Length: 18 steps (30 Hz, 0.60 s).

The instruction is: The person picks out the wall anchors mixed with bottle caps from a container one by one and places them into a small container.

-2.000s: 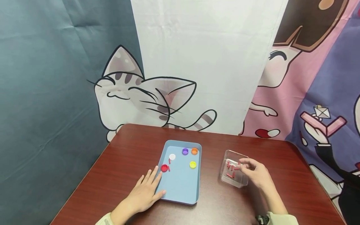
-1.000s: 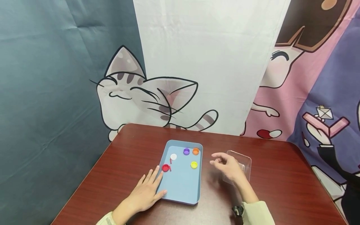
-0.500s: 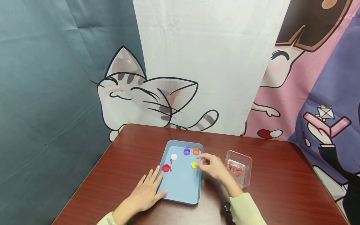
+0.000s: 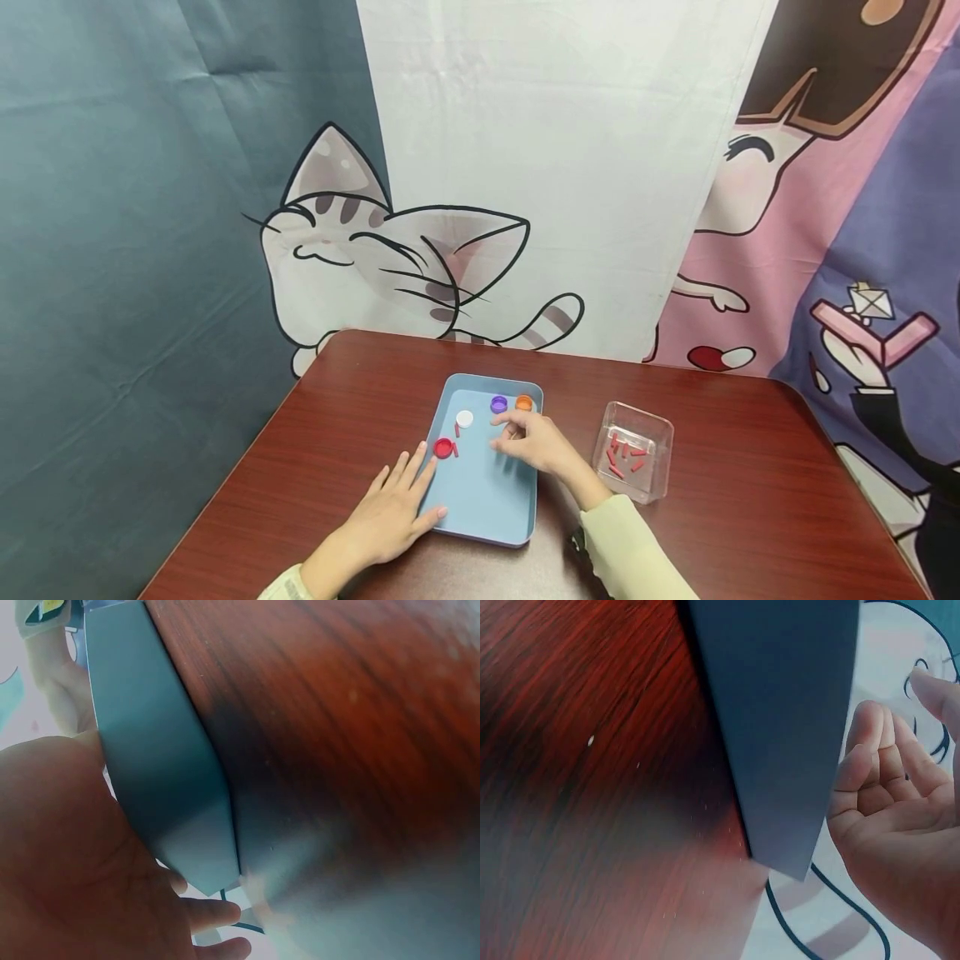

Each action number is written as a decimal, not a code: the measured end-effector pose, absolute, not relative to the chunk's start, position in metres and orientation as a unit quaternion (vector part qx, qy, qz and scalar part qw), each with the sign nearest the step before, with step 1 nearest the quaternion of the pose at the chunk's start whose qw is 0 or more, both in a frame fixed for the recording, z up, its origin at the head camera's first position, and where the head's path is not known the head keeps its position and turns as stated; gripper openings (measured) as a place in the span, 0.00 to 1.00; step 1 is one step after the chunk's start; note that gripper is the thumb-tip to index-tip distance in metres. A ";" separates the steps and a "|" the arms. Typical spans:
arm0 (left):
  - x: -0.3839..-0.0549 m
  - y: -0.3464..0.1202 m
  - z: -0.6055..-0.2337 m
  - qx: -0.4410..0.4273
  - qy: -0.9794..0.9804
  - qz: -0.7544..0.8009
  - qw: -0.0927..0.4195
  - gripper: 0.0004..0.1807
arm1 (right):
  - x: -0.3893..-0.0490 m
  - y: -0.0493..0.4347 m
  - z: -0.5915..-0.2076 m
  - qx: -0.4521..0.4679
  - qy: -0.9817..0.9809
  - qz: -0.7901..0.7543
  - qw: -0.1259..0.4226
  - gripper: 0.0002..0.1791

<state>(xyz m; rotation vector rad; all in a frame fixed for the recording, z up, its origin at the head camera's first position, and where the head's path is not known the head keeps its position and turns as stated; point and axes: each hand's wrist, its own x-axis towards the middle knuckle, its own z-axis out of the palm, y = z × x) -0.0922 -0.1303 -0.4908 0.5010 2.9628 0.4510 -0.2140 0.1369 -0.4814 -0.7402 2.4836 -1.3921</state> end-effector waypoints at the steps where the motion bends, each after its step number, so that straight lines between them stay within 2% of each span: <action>1: -0.092 -0.130 -0.491 0.165 0.974 0.148 0.051 0.42 | -0.215 0.134 -0.482 -0.252 0.839 -0.471 0.104 0.22; 18: -0.096 -0.133 -0.496 0.162 0.974 0.144 0.060 0.43 | -0.229 0.095 -0.487 -0.310 0.843 -0.411 0.157 0.22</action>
